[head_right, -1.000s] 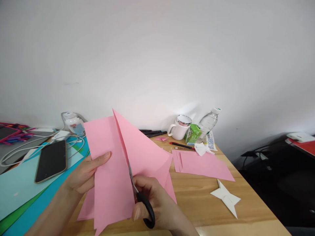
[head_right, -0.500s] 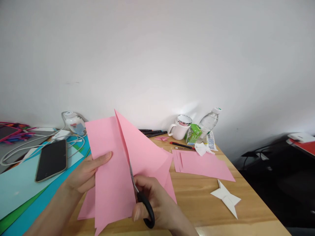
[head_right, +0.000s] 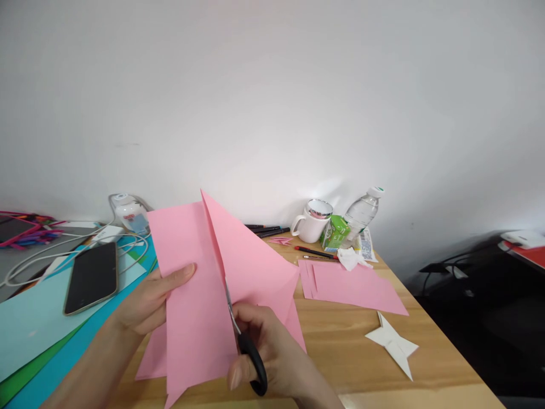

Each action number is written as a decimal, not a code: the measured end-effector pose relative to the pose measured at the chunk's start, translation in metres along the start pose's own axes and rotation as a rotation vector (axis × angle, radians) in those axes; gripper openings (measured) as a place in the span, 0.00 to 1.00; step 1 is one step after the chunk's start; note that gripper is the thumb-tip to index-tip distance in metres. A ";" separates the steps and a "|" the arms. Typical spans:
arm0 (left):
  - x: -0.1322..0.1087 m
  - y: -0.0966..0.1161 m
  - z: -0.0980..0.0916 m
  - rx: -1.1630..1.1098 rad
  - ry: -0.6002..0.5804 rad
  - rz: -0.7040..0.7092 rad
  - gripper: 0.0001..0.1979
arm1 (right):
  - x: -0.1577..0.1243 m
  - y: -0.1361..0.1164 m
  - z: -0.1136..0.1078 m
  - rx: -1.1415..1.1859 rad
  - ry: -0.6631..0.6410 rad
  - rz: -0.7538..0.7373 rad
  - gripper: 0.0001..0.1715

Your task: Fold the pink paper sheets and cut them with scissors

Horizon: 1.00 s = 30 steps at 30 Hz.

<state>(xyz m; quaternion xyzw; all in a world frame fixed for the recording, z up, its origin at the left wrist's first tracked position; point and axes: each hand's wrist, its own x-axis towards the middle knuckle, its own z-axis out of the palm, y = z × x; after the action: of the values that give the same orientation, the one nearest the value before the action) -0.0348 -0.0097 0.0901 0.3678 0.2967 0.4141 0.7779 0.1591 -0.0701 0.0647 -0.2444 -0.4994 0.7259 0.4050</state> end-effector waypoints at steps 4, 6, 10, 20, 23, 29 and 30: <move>0.000 0.001 0.001 0.008 0.017 0.001 0.09 | 0.000 0.001 -0.001 -0.038 0.019 -0.009 0.33; 0.000 0.001 0.002 0.002 0.011 -0.004 0.09 | -0.001 0.001 -0.001 -0.063 0.022 -0.015 0.34; 0.000 0.001 0.002 -0.017 0.004 -0.009 0.08 | -0.003 0.001 -0.002 -0.074 0.029 -0.019 0.35; -0.001 0.002 0.005 -0.011 0.015 -0.013 0.07 | -0.003 0.005 -0.003 -0.066 0.029 -0.015 0.34; -0.001 0.002 0.006 -0.012 0.015 -0.008 0.07 | -0.004 0.005 -0.003 -0.065 0.023 -0.016 0.34; -0.002 0.001 0.005 -0.006 -0.025 -0.015 0.08 | -0.005 0.006 -0.003 -0.083 0.035 -0.027 0.35; -0.003 0.001 0.004 -0.004 -0.031 -0.014 0.08 | -0.005 0.006 -0.003 -0.088 0.036 -0.028 0.35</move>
<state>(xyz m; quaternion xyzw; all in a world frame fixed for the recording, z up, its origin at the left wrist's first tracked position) -0.0331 -0.0132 0.0935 0.3703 0.2863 0.4036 0.7862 0.1621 -0.0739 0.0575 -0.2681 -0.5268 0.6928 0.4130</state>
